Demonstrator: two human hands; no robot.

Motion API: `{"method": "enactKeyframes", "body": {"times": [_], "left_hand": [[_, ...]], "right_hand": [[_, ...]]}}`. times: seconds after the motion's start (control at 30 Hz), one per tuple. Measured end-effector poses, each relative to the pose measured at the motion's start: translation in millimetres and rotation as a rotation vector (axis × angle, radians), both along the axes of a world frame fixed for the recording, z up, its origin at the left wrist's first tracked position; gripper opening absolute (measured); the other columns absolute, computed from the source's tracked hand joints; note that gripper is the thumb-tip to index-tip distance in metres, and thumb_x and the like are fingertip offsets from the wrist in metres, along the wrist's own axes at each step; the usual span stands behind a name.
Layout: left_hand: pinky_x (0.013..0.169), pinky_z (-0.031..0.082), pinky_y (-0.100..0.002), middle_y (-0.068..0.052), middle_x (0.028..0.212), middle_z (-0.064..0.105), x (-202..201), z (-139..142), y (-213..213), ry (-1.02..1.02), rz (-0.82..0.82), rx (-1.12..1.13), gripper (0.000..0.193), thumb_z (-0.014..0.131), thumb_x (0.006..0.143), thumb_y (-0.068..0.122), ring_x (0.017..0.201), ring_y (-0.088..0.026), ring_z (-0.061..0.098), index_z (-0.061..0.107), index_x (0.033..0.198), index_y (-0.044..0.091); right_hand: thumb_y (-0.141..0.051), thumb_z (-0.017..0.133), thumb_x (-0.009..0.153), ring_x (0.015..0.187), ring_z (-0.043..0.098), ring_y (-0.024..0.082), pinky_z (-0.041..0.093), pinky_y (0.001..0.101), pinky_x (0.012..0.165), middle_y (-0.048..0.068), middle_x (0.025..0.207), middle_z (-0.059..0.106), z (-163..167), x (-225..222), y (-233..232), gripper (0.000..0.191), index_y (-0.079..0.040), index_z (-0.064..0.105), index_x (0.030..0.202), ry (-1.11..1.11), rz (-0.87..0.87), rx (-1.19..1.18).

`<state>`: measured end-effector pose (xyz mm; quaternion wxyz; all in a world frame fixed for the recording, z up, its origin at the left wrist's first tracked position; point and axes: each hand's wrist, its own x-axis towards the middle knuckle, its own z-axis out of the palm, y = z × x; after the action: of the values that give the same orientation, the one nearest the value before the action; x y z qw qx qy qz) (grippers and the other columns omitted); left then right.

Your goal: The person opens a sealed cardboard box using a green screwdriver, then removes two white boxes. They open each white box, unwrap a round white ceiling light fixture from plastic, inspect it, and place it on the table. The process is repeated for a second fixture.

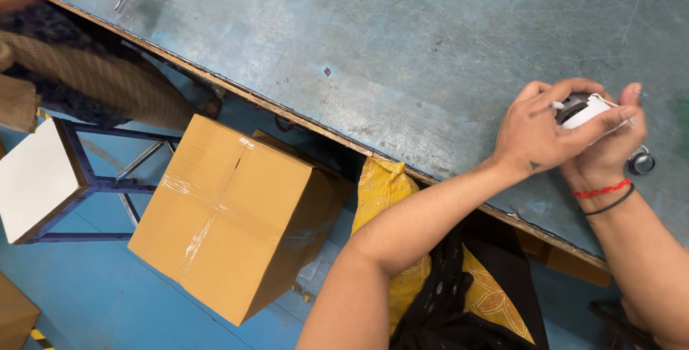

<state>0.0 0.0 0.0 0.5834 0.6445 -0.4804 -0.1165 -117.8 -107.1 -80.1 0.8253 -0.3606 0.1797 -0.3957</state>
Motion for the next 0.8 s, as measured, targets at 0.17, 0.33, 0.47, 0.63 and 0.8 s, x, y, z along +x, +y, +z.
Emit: {"method": "enactKeyframes", "body": {"times": [0.17, 0.33, 0.47, 0.63, 0.8], "left_hand": [[0.087, 0.059, -0.023, 0.008, 0.098, 0.076, 1, -5, -1, 0.008, -0.006, -0.017, 0.044, 0.071, 0.087, 0.061, 0.087, -0.013, 0.063, 0.074, 0.111, 0.024], [0.085, 0.060, -0.033, -0.002, 0.092, 0.077, 14, -3, -7, 0.081, -0.008, 0.080, 0.051, 0.071, 0.083, 0.060, 0.097, -0.019, 0.068, 0.075, 0.112, 0.018], [0.086, 0.062, -0.035, -0.009, 0.094, 0.077, 29, -1, -10, 0.522, -0.030, 0.055, 0.062, 0.066, 0.094, 0.063, 0.094, -0.020, 0.077, 0.071, 0.112, 0.004], [0.085, 0.055, -0.031, -0.011, 0.100, 0.079, 46, -3, -12, 0.610, 0.021, 0.110, 0.057, 0.056, 0.105, 0.054, 0.094, -0.018, 0.073, 0.074, 0.114, 0.001], [0.069, 0.051, -0.040, -0.011, 0.099, 0.075, 59, -12, -15, 0.900, -0.066, 0.110, 0.049, 0.049, 0.110, 0.045, 0.086, -0.022, 0.069, 0.073, 0.115, 0.003]], "right_hand": [[-0.056, 0.039, 0.118, 0.091, 0.062, 0.025, 0.050, 0.0364, 0.083, 0.012, 0.098, 0.062, 2, 2, 2, 0.059, -0.002, 0.058, 0.102, -0.031, -0.041, 0.105], [-0.063, 0.037, 0.113, 0.102, 0.063, 0.022, 0.051, 0.0349, 0.095, 0.009, 0.106, 0.064, 20, 15, 11, 0.064, -0.004, 0.061, 0.106, 0.028, -0.028, 0.033], [-0.059, 0.036, 0.116, 0.107, 0.062, 0.022, 0.050, 0.0360, 0.102, 0.010, 0.112, 0.065, 38, 30, 22, 0.062, -0.003, 0.060, 0.109, 0.018, -0.032, 0.086], [-0.066, 0.039, 0.111, 0.120, 0.065, 0.020, 0.051, 0.0360, 0.111, 0.007, 0.124, 0.069, 53, 38, 39, 0.073, -0.001, 0.064, 0.131, 0.187, 0.059, -0.162], [-0.046, 0.050, 0.116, 0.107, 0.066, 0.022, 0.054, 0.0390, 0.092, 0.009, 0.114, 0.067, 57, 47, 48, 0.052, 0.002, 0.060, 0.131, 0.248, 0.111, -0.198]]}}
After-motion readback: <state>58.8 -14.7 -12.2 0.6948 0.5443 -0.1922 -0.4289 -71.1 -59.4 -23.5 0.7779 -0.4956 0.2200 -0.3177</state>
